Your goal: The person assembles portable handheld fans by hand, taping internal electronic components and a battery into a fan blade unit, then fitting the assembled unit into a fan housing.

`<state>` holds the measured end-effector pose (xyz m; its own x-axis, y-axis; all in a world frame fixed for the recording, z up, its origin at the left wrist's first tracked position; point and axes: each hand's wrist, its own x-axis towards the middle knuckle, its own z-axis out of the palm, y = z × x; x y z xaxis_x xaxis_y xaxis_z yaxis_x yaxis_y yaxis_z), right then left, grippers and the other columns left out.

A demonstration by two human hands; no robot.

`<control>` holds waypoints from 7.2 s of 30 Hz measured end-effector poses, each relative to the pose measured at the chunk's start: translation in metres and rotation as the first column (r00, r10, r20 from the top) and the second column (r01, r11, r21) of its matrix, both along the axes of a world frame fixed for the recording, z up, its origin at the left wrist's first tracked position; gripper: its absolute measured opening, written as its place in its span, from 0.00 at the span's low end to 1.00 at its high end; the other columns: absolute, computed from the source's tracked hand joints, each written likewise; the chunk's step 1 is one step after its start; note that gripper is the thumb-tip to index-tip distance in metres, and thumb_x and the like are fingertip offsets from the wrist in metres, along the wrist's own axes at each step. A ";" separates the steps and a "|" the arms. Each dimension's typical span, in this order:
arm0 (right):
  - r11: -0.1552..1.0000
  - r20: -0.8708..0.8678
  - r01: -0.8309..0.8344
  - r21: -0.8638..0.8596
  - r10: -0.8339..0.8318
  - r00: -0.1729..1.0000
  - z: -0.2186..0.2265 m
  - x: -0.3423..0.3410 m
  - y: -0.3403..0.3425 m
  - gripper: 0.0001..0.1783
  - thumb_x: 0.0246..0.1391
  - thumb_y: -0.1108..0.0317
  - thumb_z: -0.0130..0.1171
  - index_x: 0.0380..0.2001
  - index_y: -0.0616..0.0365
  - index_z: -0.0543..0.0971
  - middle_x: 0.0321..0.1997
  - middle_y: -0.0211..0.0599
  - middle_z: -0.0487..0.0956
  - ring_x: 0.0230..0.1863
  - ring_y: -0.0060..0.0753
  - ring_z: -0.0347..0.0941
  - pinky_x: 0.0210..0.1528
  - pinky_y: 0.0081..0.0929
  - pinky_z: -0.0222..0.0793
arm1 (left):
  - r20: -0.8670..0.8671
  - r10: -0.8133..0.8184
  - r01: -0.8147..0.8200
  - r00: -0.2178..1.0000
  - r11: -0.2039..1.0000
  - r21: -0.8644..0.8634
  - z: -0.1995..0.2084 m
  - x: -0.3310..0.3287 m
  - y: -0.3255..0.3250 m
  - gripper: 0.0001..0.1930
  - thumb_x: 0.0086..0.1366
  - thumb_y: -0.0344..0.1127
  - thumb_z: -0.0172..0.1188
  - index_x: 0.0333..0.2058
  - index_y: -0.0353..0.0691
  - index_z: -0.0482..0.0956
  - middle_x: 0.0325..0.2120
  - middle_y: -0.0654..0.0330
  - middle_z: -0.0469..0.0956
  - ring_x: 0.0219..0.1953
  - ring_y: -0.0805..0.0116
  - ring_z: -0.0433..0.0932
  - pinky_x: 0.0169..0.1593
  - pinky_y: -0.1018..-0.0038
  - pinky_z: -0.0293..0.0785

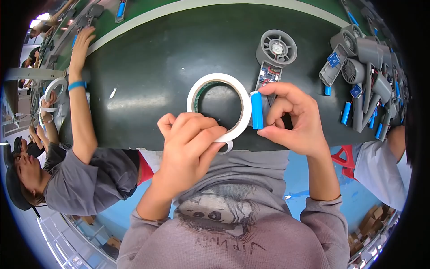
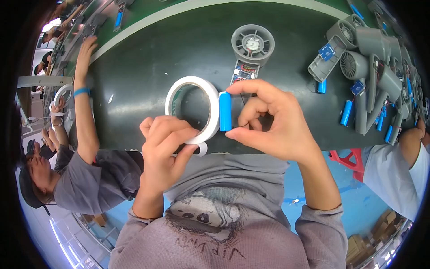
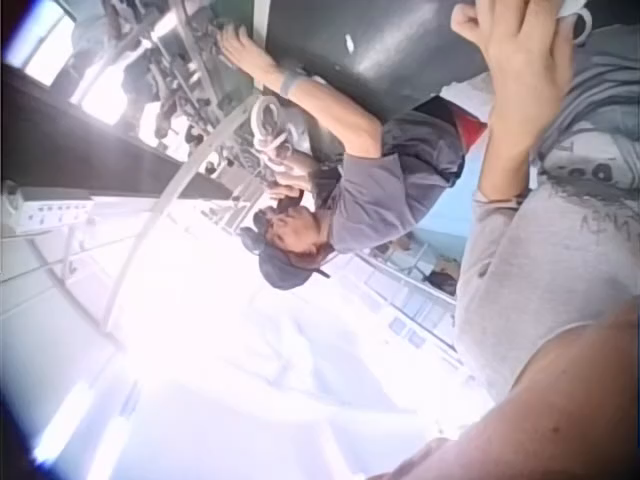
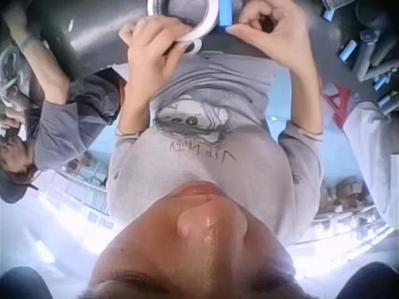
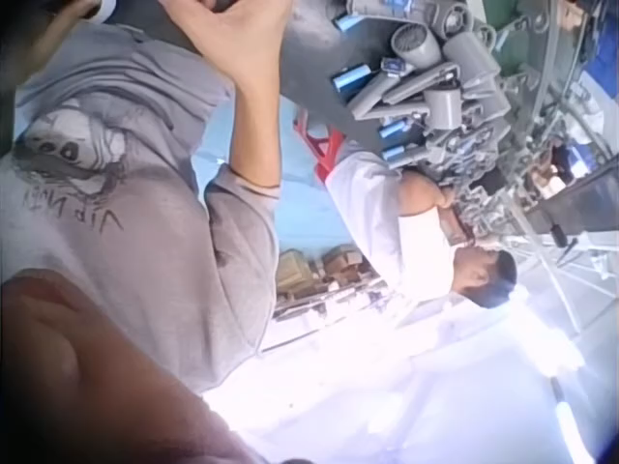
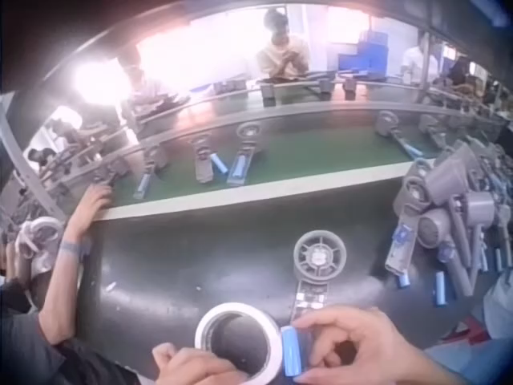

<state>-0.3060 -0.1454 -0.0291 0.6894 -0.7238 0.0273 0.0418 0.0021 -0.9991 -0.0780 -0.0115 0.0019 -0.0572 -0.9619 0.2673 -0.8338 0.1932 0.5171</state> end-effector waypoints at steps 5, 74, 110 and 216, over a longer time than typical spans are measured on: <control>1.000 -0.025 0.010 -0.025 -0.011 1.000 0.002 0.001 0.001 0.41 0.40 0.81 0.77 0.62 0.65 0.76 0.24 0.23 0.78 0.22 0.11 0.66 0.29 0.14 0.59 | 0.012 -0.028 0.028 1.000 0.999 -0.044 -0.003 -0.001 -0.001 0.12 0.52 0.29 0.73 0.37 0.42 0.85 0.38 0.63 0.83 0.42 0.61 0.79 0.50 0.64 0.60; 0.912 -0.430 0.167 -0.375 -0.331 0.840 0.040 -0.019 0.000 0.34 0.46 0.67 0.78 0.55 0.59 0.72 0.34 0.34 0.79 0.20 0.16 0.69 0.21 0.20 0.57 | -0.281 -0.145 0.129 0.949 0.989 -0.074 0.005 -0.022 -0.144 0.28 0.56 0.41 0.79 0.52 0.33 0.83 0.18 0.56 0.79 0.19 0.71 0.75 0.27 0.72 0.71; 0.861 -0.188 -0.352 0.366 0.439 0.878 0.058 0.113 -0.009 0.24 0.75 0.52 0.48 0.49 0.66 0.78 0.36 0.37 0.83 0.18 0.21 0.74 0.21 0.18 0.69 | -0.045 0.196 -0.196 0.980 0.885 -0.422 -0.020 0.068 0.016 0.13 0.56 0.40 0.77 0.32 0.43 0.81 0.24 0.65 0.81 0.29 0.68 0.80 0.53 0.58 0.59; 0.516 -0.002 0.072 -0.853 -0.142 0.990 0.004 0.011 0.020 0.13 0.40 0.76 0.73 0.32 0.59 0.84 0.37 0.31 0.82 0.20 0.25 0.68 0.27 0.26 0.63 | -0.848 0.436 0.242 0.303 0.825 0.511 0.012 -0.022 -0.052 0.11 0.74 0.33 0.61 0.31 0.35 0.79 0.18 0.70 0.77 0.19 0.87 0.68 0.21 0.83 0.57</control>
